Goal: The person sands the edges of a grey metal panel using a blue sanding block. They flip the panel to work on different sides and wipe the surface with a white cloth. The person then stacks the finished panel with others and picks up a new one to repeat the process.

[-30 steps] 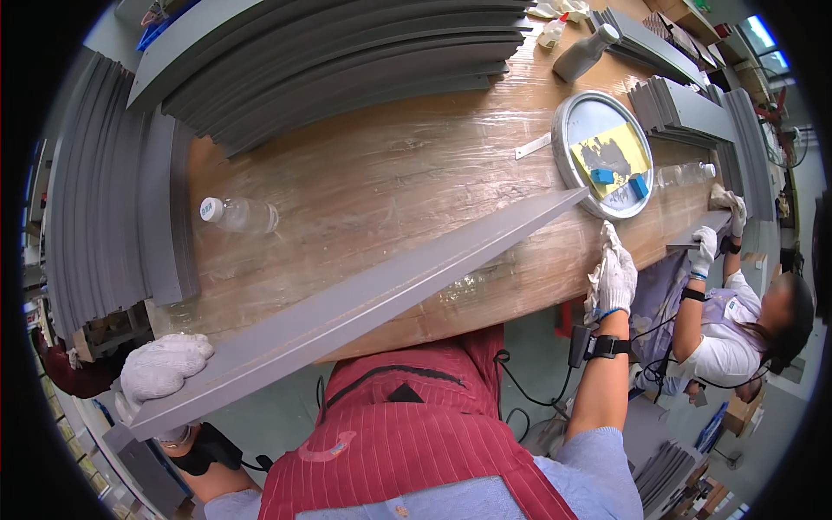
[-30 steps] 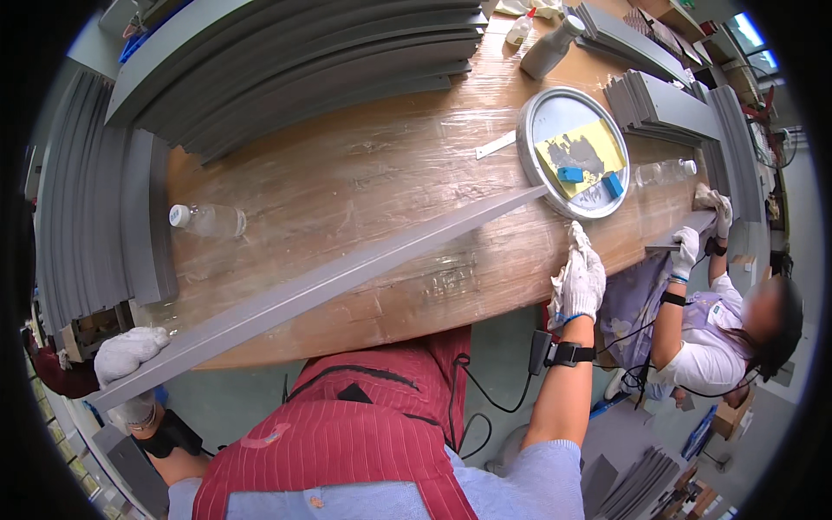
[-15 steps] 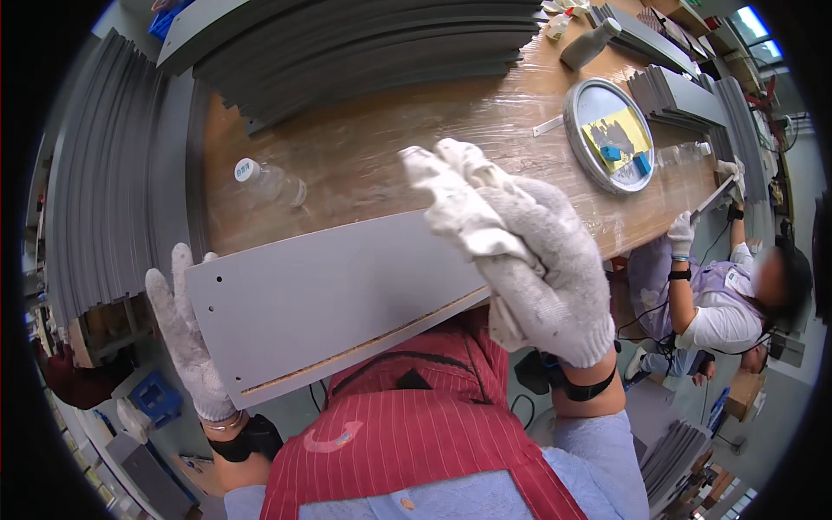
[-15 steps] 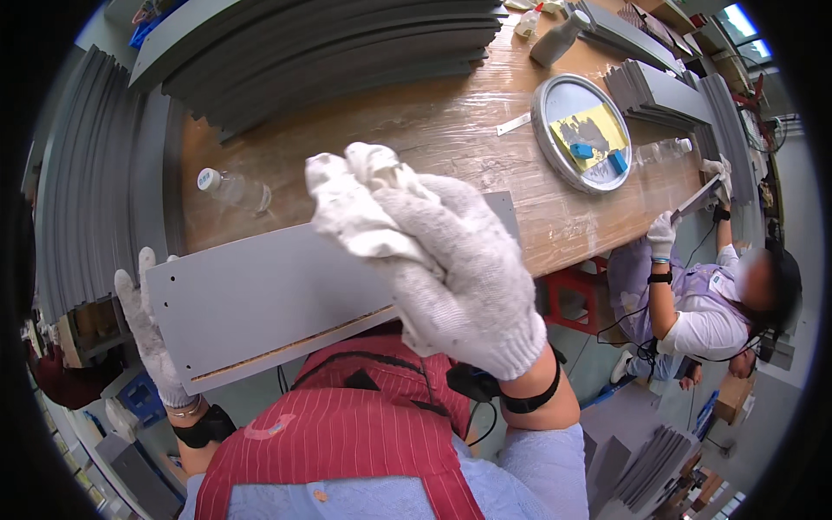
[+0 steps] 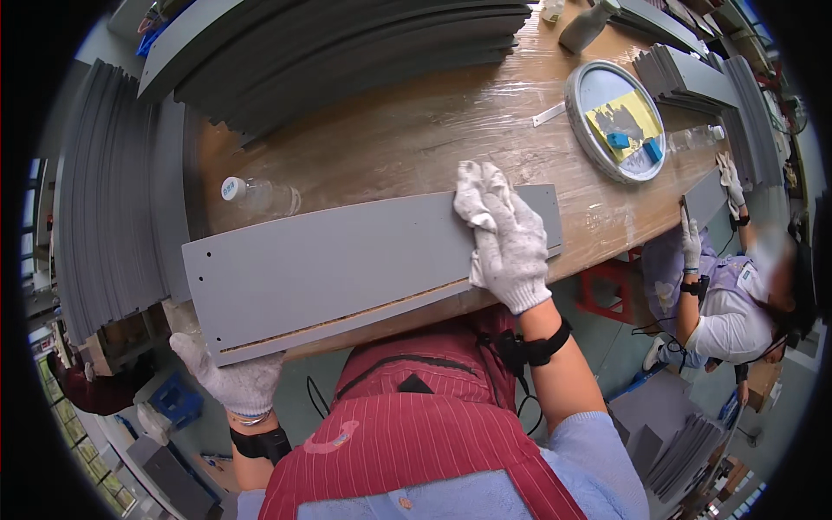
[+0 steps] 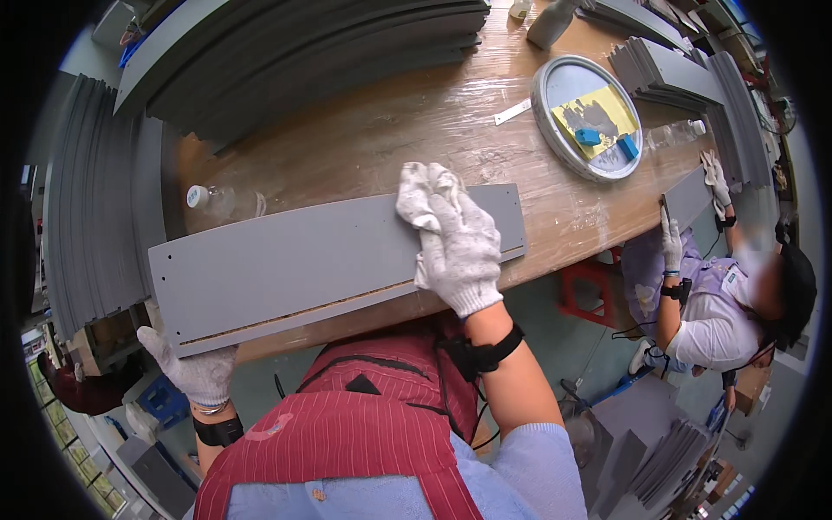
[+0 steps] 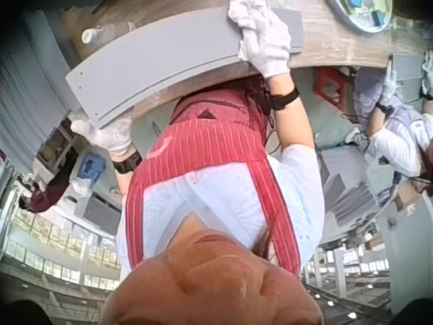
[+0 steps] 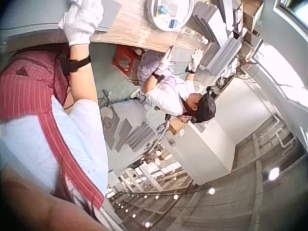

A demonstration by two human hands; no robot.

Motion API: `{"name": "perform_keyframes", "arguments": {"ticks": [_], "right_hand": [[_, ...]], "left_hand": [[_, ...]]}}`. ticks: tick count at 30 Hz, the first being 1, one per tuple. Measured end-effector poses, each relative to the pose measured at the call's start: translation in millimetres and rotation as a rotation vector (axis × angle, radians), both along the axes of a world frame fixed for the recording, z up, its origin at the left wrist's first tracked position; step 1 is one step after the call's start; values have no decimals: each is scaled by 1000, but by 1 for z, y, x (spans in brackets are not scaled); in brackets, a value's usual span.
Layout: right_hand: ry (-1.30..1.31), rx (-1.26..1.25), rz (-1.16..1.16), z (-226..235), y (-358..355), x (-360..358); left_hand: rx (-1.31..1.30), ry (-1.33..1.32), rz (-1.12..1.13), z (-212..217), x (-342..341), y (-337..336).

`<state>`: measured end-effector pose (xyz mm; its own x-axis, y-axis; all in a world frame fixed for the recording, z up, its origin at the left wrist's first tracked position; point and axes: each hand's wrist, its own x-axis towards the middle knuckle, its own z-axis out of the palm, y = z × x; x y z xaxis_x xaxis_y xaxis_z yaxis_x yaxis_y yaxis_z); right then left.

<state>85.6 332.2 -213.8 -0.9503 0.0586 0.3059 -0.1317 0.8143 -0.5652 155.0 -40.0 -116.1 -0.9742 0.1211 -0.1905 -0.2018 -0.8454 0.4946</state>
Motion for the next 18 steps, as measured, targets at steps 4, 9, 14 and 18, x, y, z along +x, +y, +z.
{"name": "perform_keyframes", "arguments": {"ticks": [4, 9, 14, 18], "right_hand": [[-269, 407, -289, -63, 132, 18], [-506, -173, -183, -35, 213, -5], [90, -146, 348, 113, 7, -43], [350, -332, 613, 109, -98, -41]], "left_hand": [[-73, -1, 22, 2, -5, -3], [-47, 51, 7, 9, -7, -8], [-158, 90, -14, 22, 6, -12], [-201, 3, -77, 55, -4, 4]]}}
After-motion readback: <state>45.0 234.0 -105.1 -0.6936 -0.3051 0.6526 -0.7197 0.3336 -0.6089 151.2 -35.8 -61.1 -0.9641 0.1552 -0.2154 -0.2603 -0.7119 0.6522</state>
